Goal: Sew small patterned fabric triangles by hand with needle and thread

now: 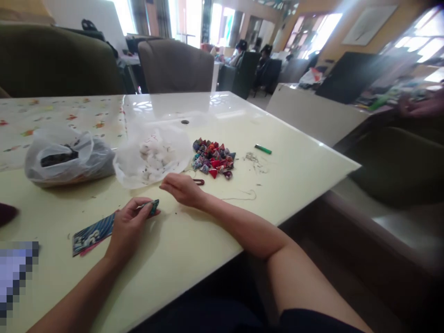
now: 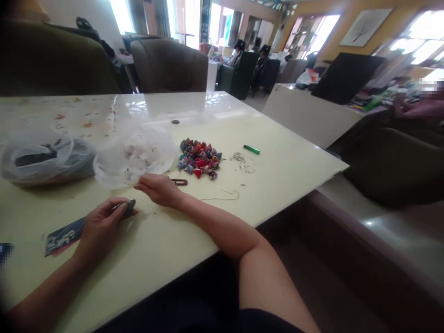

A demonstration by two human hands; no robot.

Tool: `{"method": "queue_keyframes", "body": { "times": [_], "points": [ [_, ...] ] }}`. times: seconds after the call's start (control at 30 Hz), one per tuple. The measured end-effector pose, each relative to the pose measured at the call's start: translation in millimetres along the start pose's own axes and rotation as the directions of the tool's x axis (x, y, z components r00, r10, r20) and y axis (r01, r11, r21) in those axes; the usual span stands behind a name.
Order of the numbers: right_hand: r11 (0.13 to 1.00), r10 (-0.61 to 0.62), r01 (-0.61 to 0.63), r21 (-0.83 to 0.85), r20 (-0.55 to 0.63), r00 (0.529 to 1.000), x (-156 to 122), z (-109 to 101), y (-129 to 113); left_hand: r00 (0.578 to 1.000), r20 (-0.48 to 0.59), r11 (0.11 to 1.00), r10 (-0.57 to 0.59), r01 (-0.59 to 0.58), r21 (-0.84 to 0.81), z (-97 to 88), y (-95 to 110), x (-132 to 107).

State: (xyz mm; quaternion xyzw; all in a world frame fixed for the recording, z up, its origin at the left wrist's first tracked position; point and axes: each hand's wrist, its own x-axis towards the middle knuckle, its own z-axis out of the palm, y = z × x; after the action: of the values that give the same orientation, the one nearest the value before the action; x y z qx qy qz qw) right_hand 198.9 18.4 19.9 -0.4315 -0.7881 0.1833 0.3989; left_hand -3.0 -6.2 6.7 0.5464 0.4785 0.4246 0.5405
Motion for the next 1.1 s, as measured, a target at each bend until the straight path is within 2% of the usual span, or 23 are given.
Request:
{"method": "queue_keyframes", "body": {
  "times": [0.13,0.2,0.23,0.27,0.3,0.33,0.37,0.47,0.57,0.7,0.83,0.9,0.97,1.03,1.1],
  "points": [
    [0.988,0.025,-0.055,-0.145,-0.203,0.979,3,-46,-13,1.000,0.006,0.999,-0.006,0.006,-0.044,-0.4,-6,3],
    [0.954,0.073,-0.147,-0.262,-0.274,0.959,-7,-77,-20,1.000,0.015,0.998,-0.002,0.003,-0.067,-0.3,-7,4],
    [0.906,0.134,-0.229,-0.355,-0.271,0.953,-17,-93,-22,1.000,0.019,0.997,0.003,-0.001,-0.071,-0.2,-7,4],
    [0.819,0.232,-0.321,-0.476,-0.237,0.943,-29,-108,-23,1.000,0.026,0.998,0.009,-0.007,-0.068,-0.1,-7,4],
    [0.683,0.372,-0.393,-0.616,-0.169,0.913,-43,-120,-23,0.999,0.030,0.998,0.017,-0.015,-0.061,0.0,-7,4],
    [0.529,0.523,-0.409,-0.743,-0.093,0.847,-58,-130,-22,0.999,0.034,0.998,0.025,-0.023,-0.056,0.1,-7,4],
    [0.461,0.606,-0.419,-0.782,-0.067,0.793,-73,-138,-20,0.999,0.035,0.998,0.033,-0.031,-0.056,0.2,-7,4],
    [0.354,0.726,-0.400,-0.845,-0.021,0.687,-112,-146,-12,0.999,0.014,0.996,0.040,-0.039,-0.085,0.7,-7,3],
    [0.322,0.764,-0.340,-0.884,0.030,0.645,-126,-142,-3,0.999,-0.012,0.993,0.053,-0.054,-0.102,1.6,-5,2],
    [0.314,0.807,-0.284,-0.906,0.097,0.583,-115,-137,5,0.996,-0.022,0.992,0.089,-0.091,-0.089,2.9,-3,0],
    [0.304,0.847,-0.285,-0.909,0.121,0.518,-101,-139,7,0.992,-0.030,0.988,0.126,-0.128,-0.084,2.9,-4,0],
    [0.298,0.856,-0.310,-0.903,0.110,0.504,-98,-140,6,0.990,-0.024,0.987,0.142,-0.143,-0.073,2.3,-5,1],
    [0.298,0.852,-0.347,-0.889,0.084,0.517,-97,-142,1,0.988,-0.011,0.986,0.155,-0.155,-0.065,1.5,-6,2],
    [0.318,0.819,-0.397,-0.861,0.039,0.572,-98,-144,-8,0.988,0.019,0.986,0.152,-0.150,-0.075,1.1,-3,1],
    [0.376,0.745,-0.443,-0.814,-0.019,0.667,-98,-144,-23,0.986,0.074,0.984,0.147,-0.139,-0.109,1.6,3,-3]
  ]
}}
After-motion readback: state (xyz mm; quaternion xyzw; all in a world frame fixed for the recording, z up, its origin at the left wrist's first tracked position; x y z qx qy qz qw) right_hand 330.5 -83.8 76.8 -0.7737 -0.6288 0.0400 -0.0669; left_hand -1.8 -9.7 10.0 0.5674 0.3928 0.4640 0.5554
